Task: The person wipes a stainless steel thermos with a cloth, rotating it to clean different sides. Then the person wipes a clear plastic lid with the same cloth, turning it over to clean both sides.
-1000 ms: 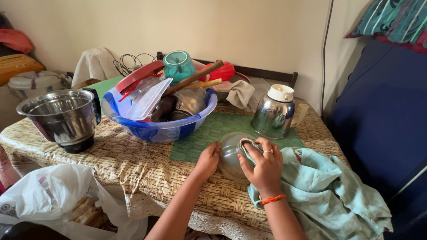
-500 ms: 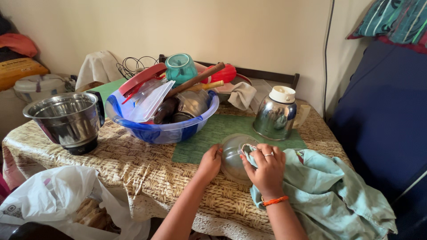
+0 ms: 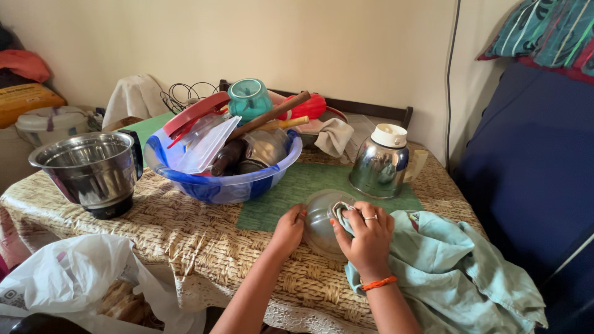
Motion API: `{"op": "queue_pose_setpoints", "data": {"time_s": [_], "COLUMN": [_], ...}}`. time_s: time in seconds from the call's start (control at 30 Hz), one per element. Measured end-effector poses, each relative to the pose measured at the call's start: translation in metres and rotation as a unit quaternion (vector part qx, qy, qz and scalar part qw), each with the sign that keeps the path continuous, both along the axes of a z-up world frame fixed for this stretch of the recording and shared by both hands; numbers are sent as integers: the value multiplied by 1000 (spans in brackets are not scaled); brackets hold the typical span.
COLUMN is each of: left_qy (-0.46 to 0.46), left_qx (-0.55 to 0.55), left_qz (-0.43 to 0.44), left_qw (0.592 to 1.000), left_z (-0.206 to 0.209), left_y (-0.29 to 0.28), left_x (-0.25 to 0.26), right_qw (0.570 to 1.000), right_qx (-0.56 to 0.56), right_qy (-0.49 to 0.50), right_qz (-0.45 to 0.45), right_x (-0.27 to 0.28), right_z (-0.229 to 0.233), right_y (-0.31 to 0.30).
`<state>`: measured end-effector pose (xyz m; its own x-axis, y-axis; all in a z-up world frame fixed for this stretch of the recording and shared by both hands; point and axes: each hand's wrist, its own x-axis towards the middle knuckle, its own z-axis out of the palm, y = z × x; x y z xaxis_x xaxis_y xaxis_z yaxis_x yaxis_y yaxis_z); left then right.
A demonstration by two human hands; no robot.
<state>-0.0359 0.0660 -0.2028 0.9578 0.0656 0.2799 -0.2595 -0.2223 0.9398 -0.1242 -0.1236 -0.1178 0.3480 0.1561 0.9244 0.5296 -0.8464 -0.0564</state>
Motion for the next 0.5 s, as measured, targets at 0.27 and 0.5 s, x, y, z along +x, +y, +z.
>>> {"op": "queue_pose_setpoints", "data": {"time_s": [0.27,0.5], "left_qy": [-44,90], "left_qx": [10,-15], "left_qz": [-6,-6], "left_qw": [999,996], "left_z": [-3,12], "left_y": [1,-1], "left_x": [3,-7], "right_qw": [995,998], "right_qx": [18,57], "right_qy": [-1,-19], "right_qz": [103,-14], "right_x": [3,5], "right_z": [-1,-4], "right_y": [-5,-5]}}
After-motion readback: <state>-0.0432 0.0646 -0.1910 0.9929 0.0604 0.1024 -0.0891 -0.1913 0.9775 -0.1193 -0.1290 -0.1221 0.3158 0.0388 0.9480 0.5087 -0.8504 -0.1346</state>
